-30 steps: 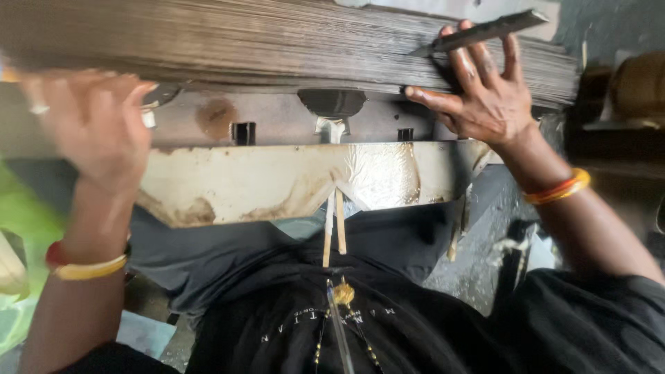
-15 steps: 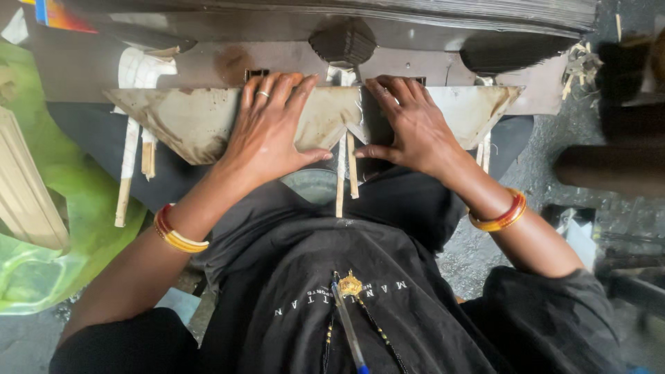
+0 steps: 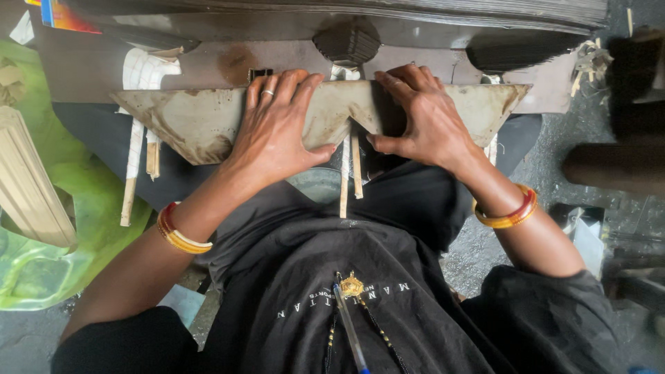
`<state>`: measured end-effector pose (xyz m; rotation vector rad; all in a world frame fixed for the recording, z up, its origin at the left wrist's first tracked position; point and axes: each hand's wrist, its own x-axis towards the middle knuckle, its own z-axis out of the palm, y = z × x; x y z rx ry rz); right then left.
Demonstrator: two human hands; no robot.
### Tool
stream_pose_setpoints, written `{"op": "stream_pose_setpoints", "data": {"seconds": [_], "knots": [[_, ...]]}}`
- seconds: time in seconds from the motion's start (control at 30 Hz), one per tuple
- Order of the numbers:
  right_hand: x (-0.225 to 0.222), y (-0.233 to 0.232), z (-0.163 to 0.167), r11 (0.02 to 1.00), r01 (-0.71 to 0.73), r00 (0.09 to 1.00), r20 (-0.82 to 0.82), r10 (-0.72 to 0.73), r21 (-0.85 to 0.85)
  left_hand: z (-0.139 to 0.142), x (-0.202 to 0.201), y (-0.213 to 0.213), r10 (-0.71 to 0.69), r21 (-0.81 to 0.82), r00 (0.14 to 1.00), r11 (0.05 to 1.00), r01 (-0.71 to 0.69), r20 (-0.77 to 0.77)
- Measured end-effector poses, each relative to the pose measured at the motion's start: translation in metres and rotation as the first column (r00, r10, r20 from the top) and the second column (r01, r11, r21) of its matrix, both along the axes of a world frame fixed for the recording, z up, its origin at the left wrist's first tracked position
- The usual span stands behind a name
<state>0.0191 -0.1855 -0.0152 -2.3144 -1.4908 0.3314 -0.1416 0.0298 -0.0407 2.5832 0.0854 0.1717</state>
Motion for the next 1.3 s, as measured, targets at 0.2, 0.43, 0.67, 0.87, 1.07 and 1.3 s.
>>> {"op": "stream_pose_setpoints", "data": {"seconds": [0.2,0.43,0.67,0.87,1.07,1.3], "knots": [[0.001,0.001,0.007,1.000,-0.010,1.000,0.020,0.010,-0.001,0.007,0.001,-0.007,0.022,0.103,1.000,0.994,-0.021,-0.006],[-0.015,-0.001,0.026,0.999,0.038,0.988,0.152,-0.038,0.005,0.013,-0.005,-0.004,-0.002,0.121,0.992,0.993,-0.013,0.123],[-0.037,-0.021,0.025,0.991,0.022,0.825,0.558,-0.094,0.135,-0.012,-0.017,0.003,-0.109,0.406,0.887,0.909,-0.094,0.448],[-0.033,-0.024,-0.013,0.992,0.020,0.719,0.687,-0.102,0.126,-0.044,-0.004,0.005,-0.217,0.663,0.722,0.622,-0.417,0.657],[-0.032,-0.010,-0.015,0.998,-0.050,0.781,0.623,0.026,0.022,-0.067,-0.018,0.012,-0.209,0.695,0.814,0.656,-0.294,0.542],[0.000,-0.012,0.017,0.990,-0.100,0.912,0.406,0.052,0.099,-0.008,-0.006,0.009,-0.096,0.394,0.914,0.916,-0.073,0.394]]}}
